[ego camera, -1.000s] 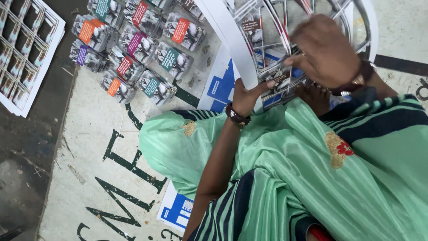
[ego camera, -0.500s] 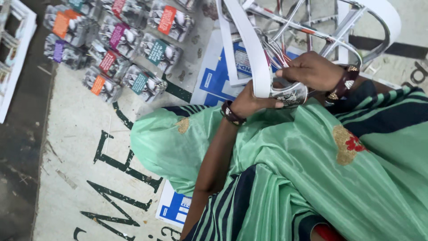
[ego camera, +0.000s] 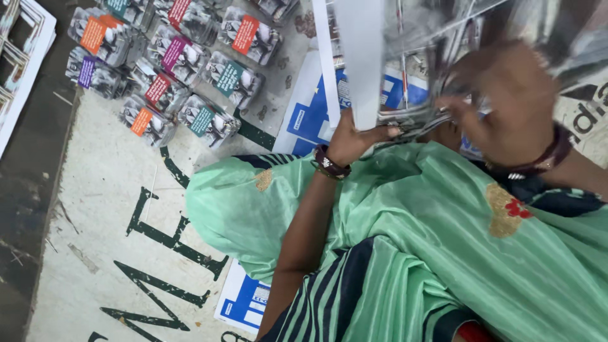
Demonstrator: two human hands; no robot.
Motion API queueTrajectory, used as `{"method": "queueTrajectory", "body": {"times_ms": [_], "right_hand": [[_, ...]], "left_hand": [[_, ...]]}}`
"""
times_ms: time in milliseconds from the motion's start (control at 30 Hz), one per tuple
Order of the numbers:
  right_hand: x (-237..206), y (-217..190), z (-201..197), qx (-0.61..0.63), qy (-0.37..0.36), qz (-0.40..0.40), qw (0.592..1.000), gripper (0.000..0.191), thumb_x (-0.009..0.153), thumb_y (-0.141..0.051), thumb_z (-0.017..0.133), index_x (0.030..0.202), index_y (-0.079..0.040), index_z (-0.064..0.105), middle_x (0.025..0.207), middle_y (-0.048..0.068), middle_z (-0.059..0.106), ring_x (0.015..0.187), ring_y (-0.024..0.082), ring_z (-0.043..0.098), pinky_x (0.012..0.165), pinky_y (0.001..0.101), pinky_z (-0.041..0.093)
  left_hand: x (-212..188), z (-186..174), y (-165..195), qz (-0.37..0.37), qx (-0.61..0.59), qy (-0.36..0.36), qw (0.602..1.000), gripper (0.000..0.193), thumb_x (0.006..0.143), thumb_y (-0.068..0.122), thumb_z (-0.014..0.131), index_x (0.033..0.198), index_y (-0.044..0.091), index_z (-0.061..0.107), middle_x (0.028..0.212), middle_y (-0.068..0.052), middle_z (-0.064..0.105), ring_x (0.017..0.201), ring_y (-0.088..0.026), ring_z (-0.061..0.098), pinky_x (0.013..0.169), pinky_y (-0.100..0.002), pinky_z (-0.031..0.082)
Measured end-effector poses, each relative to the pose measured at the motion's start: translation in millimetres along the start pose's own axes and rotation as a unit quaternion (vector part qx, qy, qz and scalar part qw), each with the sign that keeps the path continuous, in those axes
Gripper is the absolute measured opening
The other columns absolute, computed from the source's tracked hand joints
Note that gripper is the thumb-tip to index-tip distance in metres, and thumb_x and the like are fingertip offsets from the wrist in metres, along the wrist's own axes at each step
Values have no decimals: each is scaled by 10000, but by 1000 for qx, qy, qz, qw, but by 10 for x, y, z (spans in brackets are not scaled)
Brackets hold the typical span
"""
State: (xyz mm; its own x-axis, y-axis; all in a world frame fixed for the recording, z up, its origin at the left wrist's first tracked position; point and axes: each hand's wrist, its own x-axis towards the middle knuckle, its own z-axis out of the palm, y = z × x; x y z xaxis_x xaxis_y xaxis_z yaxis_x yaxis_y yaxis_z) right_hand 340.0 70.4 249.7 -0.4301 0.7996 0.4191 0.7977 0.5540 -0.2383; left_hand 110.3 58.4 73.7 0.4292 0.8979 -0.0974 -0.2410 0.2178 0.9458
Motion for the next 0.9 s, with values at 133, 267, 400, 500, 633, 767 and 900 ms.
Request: {"method": "queueTrajectory", "body": {"times_ms": [133, 267, 400, 500, 633, 767, 900], "right_hand": [[135, -192, -48, -19, -89, -51, 995, 324, 813, -234, 851, 1106, -108, 796, 992, 106, 565, 1041, 346, 595, 824, 469, 492], [142, -311, -6, -48, -78, -26, 995, 307, 759, -179, 866, 1054, -131, 792, 1055, 122, 567, 1014, 346, 570, 846, 450, 472], [52, -298, 61, 35, -53, 105, 992, 361, 960, -103, 854, 1291, -64, 714, 1239, 178, 583, 1115, 359, 571, 915, 444, 468], [22, -158, 208, 21, -41, 53, 998, 474, 881, -72, 849, 1309, -18, 654, 1258, 158, 611, 1165, 366, 585, 975, 475, 483], [-27, 57, 495, 65, -51, 37, 996, 449, 894, -45, 824, 1292, 4, 622, 1258, 163, 619, 1163, 354, 603, 940, 438, 517], [27, 534, 776, 98, -50, -17, 994, 380, 871, 35, 754, 1229, -11, 636, 1219, 138, 640, 1124, 337, 611, 973, 439, 520], [196, 1048, 1299, 77, -89, -6, 993, 223, 927, -38, 797, 1119, -53, 683, 1097, 98, 646, 1065, 310, 631, 901, 415, 517]], "left_hand": [[-25, 68, 23, -2, 19, 4, 1000, 325, 837, 103, 852, 1119, -17, 744, 984, -65, 788, 898, -107, 720, 814, -293, 594], [-27, 93, 64, 18, 42, 6, 999, 288, 859, 108, 842, 1103, -19, 758, 951, -69, 794, 854, -105, 719, 760, -292, 592], [13, 78, 79, 19, 51, 32, 998, 298, 859, 119, 841, 1105, -27, 756, 918, -65, 788, 823, -96, 704, 744, -283, 579], [96, 48, 49, -4, 22, 49, 999, 314, 849, 123, 843, 1108, -28, 750, 893, -64, 775, 795, -93, 688, 717, -278, 570], [206, -33, -33, -17, 19, 75, 997, 312, 842, 129, 844, 1086, -44, 757, 872, -72, 763, 769, -102, 676, 691, -281, 563], [502, -235, -176, -39, 8, 104, 994, 289, 821, 150, 849, 1005, -53, 756, 887, -75, 781, 782, -129, 727, 741, -296, 597], [939, -540, -378, -45, -18, 113, 992, 323, 801, 153, 867, 1017, -51, 739, 917, -98, 775, 820, -165, 731, 772, -325, 605]]}}
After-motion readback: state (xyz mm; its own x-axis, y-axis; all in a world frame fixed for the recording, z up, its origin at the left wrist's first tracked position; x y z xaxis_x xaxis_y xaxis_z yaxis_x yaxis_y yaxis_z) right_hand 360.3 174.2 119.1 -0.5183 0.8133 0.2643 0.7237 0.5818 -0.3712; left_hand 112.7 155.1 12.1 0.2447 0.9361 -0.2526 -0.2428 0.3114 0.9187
